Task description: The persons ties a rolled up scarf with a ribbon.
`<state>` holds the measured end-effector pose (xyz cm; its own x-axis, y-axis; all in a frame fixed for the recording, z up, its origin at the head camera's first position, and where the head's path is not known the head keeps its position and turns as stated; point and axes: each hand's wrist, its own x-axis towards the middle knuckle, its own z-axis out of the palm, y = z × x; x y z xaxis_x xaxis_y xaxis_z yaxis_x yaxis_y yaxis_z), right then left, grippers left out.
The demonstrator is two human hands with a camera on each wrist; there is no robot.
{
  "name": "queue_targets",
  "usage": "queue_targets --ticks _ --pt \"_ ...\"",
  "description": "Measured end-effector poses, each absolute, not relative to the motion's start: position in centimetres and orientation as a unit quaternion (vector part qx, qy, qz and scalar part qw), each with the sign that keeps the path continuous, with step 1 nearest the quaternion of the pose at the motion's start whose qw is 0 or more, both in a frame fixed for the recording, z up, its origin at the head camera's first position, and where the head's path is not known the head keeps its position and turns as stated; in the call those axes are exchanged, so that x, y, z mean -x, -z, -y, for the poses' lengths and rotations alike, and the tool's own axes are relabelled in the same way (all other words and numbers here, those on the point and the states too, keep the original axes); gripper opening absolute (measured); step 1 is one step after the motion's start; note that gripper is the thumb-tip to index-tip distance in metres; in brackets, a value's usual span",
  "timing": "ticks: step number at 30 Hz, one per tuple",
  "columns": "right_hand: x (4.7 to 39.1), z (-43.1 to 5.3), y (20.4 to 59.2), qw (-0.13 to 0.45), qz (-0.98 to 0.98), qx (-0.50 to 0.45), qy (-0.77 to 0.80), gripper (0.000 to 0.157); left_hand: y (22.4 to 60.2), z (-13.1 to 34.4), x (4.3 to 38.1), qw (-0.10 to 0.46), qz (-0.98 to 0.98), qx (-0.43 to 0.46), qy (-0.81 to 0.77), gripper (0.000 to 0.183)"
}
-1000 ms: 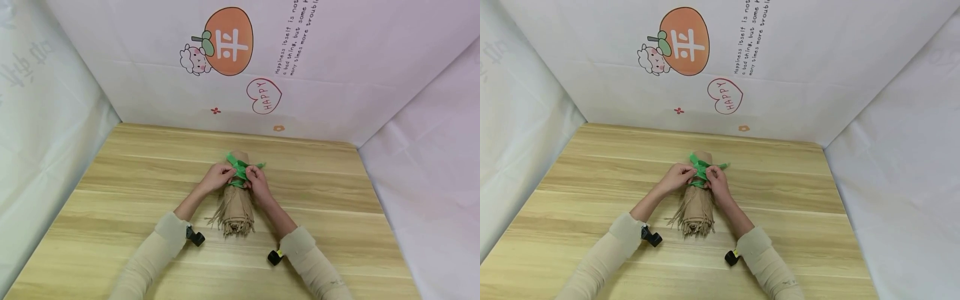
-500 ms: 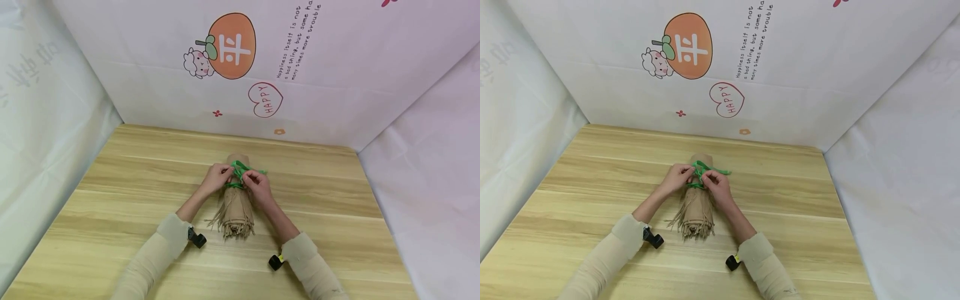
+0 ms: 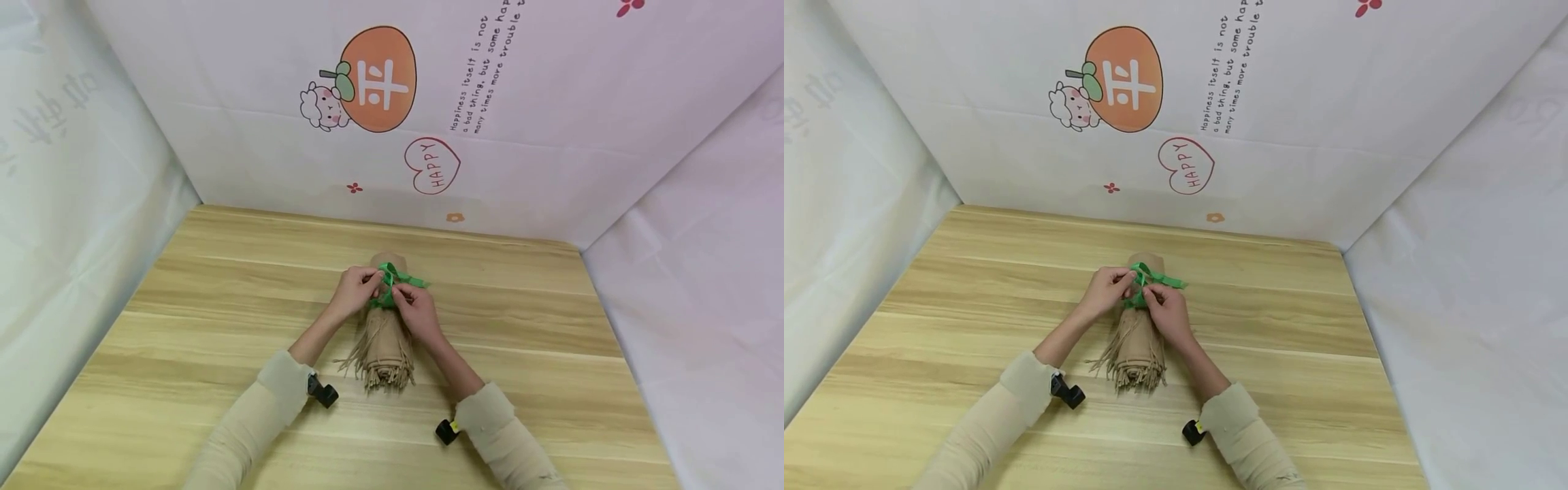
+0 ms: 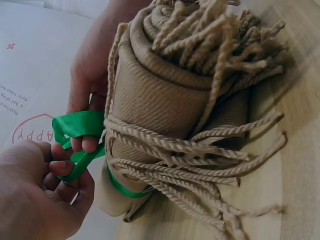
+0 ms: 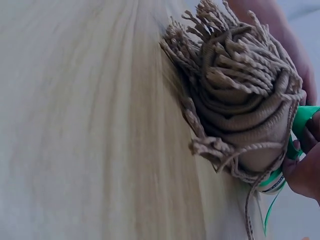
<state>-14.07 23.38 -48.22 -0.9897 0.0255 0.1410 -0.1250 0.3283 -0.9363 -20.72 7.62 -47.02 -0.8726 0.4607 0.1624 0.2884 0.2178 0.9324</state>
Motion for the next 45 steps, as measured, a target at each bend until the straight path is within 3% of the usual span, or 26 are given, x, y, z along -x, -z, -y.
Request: queue_targets --ticks 11,18,25,29,34,45 --pt "12.8 -21.9 44.7 0.067 0.801 -0.034 -0.594 0.015 46.3 -7.6 20.5 0.067 -0.776 -0.257 -0.572 0.04" --pt "14.2 -21.8 47.8 0.156 0.811 0.02 -0.563 0.014 46.6 -7.8 20.6 0.061 -0.769 -0.255 -0.583 0.042" --pt "14.9 -21.4 48.2 0.201 0.815 0.06 -0.54 0.014 46.7 -7.9 20.5 0.062 -0.762 -0.26 -0.59 0.042" --pt "15.2 -21.4 48.5 0.204 0.812 0.07 -0.542 0.025 46.8 -7.8 20.4 0.066 -0.759 -0.263 -0.592 0.042" --pt "15.4 -21.5 48.7 0.195 0.81 0.063 -0.55 0.015 47.0 -7.8 20.2 0.068 -0.756 -0.269 -0.594 0.043" --pt "15.3 -21.5 48.9 0.162 0.787 0.083 -0.59 0.023 47.5 -8.3 19.6 0.061 -0.759 -0.248 -0.599 0.044"
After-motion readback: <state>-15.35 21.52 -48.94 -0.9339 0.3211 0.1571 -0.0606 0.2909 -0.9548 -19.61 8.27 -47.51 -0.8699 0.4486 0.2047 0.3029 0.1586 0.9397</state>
